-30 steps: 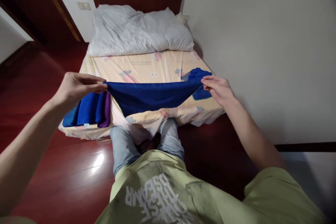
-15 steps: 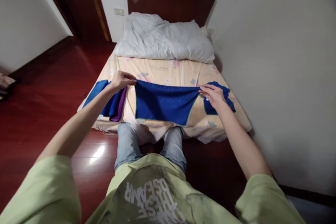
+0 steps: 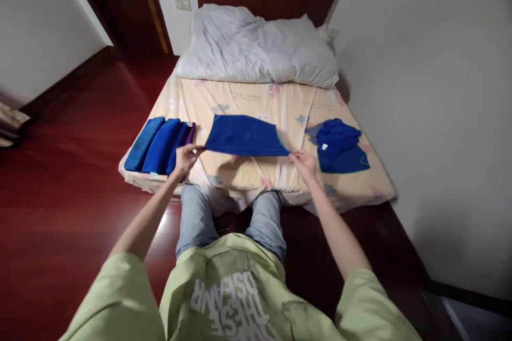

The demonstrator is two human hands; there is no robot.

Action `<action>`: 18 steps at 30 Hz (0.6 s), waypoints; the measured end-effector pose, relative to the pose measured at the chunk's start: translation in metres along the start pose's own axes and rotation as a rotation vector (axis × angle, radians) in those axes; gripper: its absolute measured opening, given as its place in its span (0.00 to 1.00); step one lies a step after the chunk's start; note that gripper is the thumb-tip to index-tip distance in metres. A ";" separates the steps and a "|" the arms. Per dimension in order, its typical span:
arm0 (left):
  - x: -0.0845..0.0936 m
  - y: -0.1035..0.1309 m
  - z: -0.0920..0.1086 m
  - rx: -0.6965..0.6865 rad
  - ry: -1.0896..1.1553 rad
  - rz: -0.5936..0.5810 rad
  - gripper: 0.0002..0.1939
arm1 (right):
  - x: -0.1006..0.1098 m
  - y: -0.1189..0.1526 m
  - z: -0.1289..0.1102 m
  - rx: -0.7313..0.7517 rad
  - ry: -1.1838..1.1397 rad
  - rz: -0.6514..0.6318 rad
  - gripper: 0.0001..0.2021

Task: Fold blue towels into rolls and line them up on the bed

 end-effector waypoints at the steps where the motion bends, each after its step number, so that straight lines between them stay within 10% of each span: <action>1: -0.018 0.016 -0.024 0.079 -0.027 -0.030 0.14 | -0.006 0.016 0.031 -0.103 0.015 -0.005 0.21; 7: -0.083 0.078 -0.100 0.394 -0.014 -0.133 0.23 | -0.021 0.078 0.145 -0.413 -0.002 0.054 0.22; 18: -0.082 0.068 -0.129 0.425 -0.021 -0.082 0.22 | -0.003 0.055 0.158 -0.300 0.152 0.075 0.10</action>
Point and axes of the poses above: each hand's wrist, its own y-axis away from the middle knuckle, its own x-axis out of the back of the hand, z = x × y, the point moved 7 cm from there along -y, towards the middle knuckle, and after that the axes turned 2 degrees about -y, right-handed, at the moved point
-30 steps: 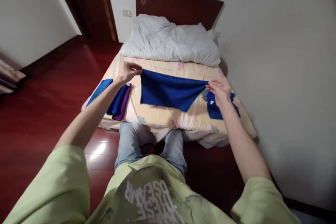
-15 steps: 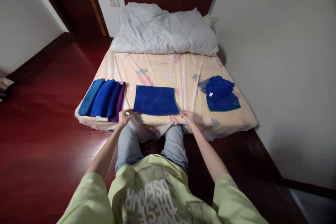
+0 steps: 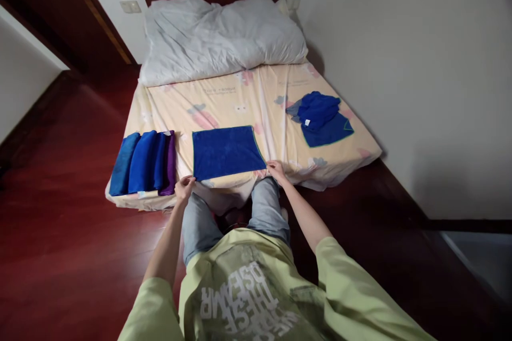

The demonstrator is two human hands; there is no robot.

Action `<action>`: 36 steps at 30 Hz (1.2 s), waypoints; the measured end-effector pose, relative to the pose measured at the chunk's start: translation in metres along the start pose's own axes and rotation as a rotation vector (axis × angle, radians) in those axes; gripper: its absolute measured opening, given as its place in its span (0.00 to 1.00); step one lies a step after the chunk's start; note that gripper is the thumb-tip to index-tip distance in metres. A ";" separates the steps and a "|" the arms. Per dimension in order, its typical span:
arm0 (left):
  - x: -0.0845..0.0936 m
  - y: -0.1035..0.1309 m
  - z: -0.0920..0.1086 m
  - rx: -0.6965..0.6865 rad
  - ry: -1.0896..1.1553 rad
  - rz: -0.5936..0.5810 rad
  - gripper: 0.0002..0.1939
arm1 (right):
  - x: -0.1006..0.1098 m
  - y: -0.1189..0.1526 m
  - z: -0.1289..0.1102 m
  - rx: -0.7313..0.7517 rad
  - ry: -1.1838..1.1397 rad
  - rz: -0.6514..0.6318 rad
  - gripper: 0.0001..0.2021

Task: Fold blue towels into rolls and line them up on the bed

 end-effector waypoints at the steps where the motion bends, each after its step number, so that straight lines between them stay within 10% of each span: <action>1: -0.001 -0.001 -0.003 -0.009 0.010 -0.009 0.21 | 0.001 0.000 0.002 -0.001 0.021 0.000 0.09; 14: -0.002 -0.013 -0.004 -0.056 -0.172 -0.063 0.17 | -0.007 0.011 -0.018 0.140 0.698 -0.046 0.13; 20: -0.008 0.002 0.053 -0.462 -0.454 0.135 0.23 | -0.034 0.023 -0.059 0.504 0.815 -0.035 0.24; 28: -0.071 -0.004 0.111 -0.723 -0.511 -0.097 0.31 | -0.115 0.027 -0.081 0.673 0.989 -0.311 0.29; 36: -0.088 -0.041 0.077 -0.569 -0.516 -0.062 0.34 | -0.117 -0.008 -0.040 0.486 1.046 -0.243 0.31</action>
Point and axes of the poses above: each hand's wrist, its own y-axis away from the middle knuckle, its own x-axis out of the back of the hand, z = x × y, the point moved 7 cm from there along -y, towards the middle knuckle, and after that the axes turned 2 degrees about -y, right-handed, at the moved point
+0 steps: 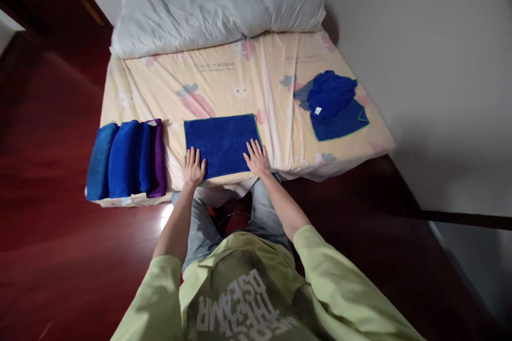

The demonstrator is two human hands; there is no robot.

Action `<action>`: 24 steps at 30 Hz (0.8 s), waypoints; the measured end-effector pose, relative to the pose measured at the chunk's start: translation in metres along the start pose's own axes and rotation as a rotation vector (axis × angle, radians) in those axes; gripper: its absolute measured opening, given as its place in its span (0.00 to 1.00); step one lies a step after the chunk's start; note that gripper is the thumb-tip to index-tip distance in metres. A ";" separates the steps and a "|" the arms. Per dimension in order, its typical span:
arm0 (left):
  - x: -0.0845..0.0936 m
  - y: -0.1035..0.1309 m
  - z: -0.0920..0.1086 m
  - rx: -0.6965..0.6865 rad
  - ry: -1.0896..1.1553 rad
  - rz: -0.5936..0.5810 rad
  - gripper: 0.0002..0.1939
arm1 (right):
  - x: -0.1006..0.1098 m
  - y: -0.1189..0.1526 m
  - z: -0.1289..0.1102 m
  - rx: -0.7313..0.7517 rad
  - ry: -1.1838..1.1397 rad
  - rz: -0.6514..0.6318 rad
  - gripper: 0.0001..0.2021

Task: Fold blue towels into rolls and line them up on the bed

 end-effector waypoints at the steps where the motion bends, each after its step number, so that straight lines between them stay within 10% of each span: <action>1: -0.002 0.002 -0.005 0.009 0.002 0.015 0.34 | -0.002 0.001 0.004 -0.005 0.009 0.011 0.31; 15: -0.003 0.006 -0.007 0.014 0.019 0.031 0.33 | -0.005 -0.007 0.005 -0.011 0.023 -0.038 0.32; 24: -0.003 0.005 -0.007 0.026 0.029 0.026 0.33 | -0.008 -0.117 0.015 -0.112 -0.031 0.020 0.34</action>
Point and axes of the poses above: each hand's wrist, its own y-axis away from the middle knuckle, its own x-axis out of the back of the hand, z = x × y, the point moved 7 cm from there along -y, towards the middle knuckle, and after that the axes turned 2 degrees about -y, right-handed, at the moved point
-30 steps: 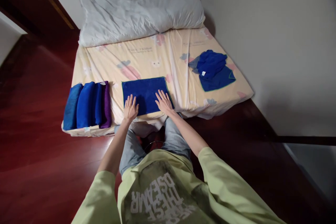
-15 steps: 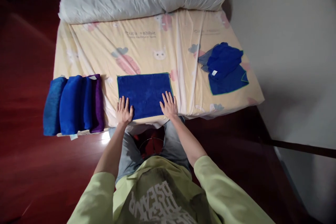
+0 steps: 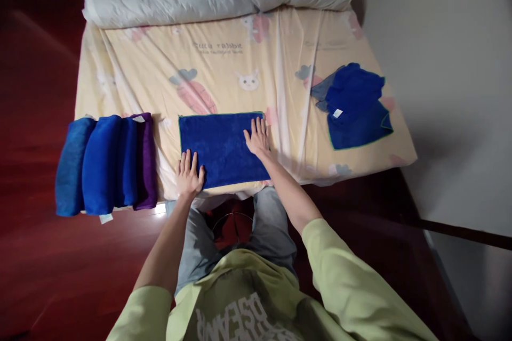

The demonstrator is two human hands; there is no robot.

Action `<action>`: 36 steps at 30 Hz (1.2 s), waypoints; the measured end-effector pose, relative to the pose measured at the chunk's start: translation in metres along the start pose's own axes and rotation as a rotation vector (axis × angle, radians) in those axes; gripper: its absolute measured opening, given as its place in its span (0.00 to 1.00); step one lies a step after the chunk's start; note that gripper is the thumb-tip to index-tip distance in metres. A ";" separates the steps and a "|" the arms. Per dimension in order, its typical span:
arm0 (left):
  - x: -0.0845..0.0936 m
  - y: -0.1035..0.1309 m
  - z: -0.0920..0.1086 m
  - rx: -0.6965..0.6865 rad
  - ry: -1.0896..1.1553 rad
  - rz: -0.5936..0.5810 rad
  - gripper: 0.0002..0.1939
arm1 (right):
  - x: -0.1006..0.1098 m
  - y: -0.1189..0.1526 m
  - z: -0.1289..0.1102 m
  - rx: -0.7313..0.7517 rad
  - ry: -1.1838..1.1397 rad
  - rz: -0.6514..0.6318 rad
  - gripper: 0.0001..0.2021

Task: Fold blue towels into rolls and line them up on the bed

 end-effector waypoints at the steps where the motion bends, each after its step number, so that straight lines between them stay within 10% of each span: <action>1: -0.001 0.000 -0.001 -0.001 -0.009 -0.003 0.33 | -0.003 -0.007 0.004 -0.025 0.013 0.012 0.35; 15: -0.001 -0.001 0.002 0.002 -0.036 -0.052 0.34 | -0.014 -0.013 0.015 -0.047 0.005 0.064 0.35; 26: -0.017 -0.147 -0.016 -0.040 0.126 -0.033 0.39 | -0.020 -0.016 0.021 -0.034 0.089 0.037 0.35; 36: -0.027 -0.147 -0.031 -0.003 0.145 -0.008 0.38 | -0.027 -0.022 0.028 -0.046 0.099 -0.024 0.36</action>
Point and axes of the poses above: each hand's wrist, its own y-axis away from the middle knuckle, its own x-axis out of the back of the hand, z = x × y, the point moved 7 cm from there along -y, towards the middle knuckle, and after that the axes turned 2 degrees about -y, right-handed, at the moved point
